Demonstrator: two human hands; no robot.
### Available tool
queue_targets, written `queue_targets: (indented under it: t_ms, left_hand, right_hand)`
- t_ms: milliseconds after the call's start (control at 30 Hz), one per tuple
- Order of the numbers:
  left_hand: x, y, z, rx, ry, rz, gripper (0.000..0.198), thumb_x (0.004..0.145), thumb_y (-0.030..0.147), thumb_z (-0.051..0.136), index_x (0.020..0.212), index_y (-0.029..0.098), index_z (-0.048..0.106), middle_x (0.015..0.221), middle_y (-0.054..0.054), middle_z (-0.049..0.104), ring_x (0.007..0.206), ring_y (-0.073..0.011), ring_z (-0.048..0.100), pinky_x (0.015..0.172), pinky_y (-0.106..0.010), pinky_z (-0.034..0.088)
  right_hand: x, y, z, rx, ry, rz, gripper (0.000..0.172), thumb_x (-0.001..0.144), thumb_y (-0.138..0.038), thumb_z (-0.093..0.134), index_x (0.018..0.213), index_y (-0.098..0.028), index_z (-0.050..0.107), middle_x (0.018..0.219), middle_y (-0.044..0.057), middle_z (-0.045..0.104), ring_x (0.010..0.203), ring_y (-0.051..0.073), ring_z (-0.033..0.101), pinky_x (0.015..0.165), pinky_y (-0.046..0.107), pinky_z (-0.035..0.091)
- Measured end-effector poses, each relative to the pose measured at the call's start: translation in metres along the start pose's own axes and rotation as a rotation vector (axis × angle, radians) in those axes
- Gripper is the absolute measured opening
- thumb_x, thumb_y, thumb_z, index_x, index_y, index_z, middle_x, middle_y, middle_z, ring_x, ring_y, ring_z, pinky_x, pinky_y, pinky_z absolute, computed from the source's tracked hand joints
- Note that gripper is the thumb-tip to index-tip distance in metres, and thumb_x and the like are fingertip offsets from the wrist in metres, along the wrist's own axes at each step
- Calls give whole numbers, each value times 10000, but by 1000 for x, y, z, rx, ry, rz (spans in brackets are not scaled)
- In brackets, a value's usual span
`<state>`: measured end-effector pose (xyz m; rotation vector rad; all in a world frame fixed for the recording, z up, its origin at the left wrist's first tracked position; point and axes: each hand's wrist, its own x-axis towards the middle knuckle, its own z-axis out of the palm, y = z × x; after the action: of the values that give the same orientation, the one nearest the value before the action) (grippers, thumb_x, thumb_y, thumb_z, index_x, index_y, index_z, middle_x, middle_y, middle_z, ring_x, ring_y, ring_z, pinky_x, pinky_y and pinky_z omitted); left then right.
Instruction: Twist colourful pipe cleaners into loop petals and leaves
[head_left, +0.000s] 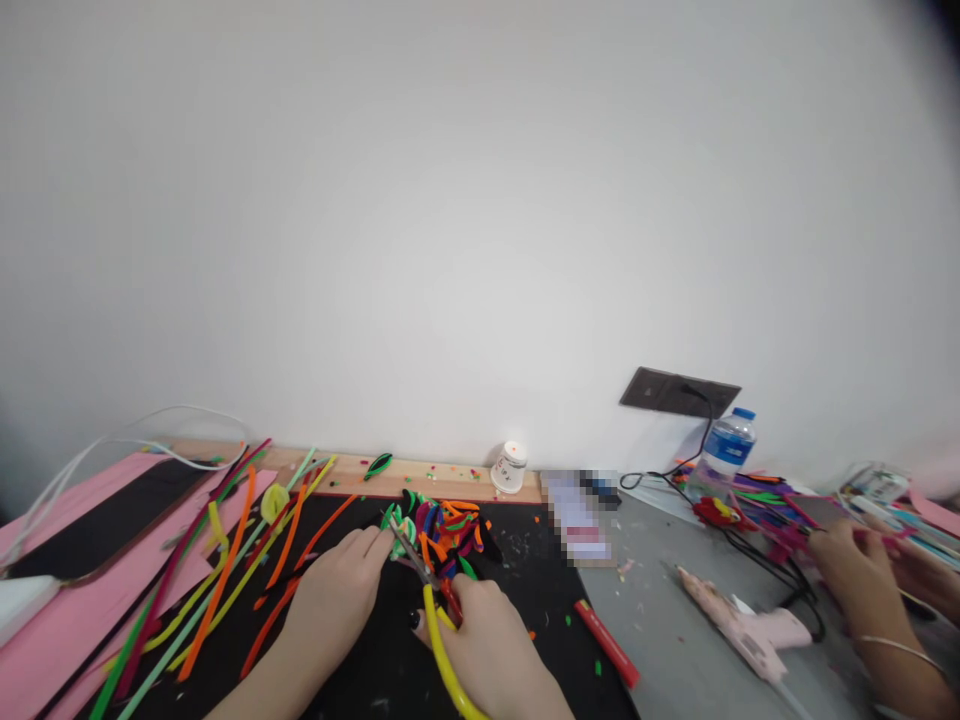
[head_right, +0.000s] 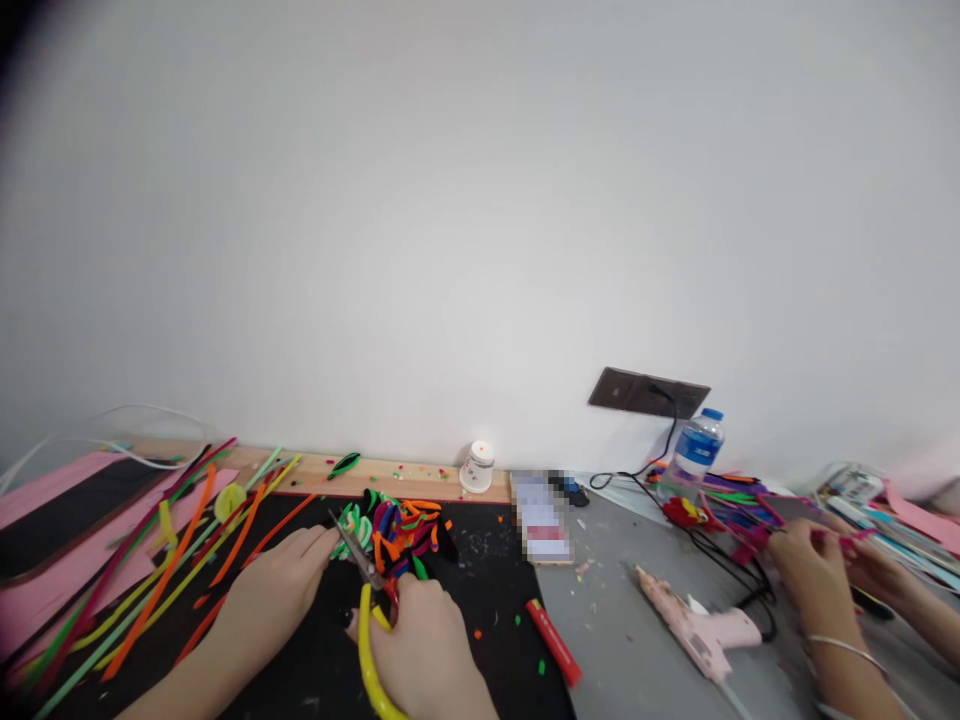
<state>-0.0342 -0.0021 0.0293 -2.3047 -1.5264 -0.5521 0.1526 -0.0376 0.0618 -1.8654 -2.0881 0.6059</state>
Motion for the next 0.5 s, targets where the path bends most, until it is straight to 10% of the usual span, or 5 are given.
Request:
queue_targets:
  t_ms: [500]
  left_hand:
    - [4,-1,-12,-471,-87,-158,289,852,122,279,761,193,544,713,-32,602,657,-167,584,601,-248,437]
  right_hand:
    - [5,6,7,60,48,-16,239,704,-423,579,651,-190,566,590,1,571,504,119,453,450,211,234]
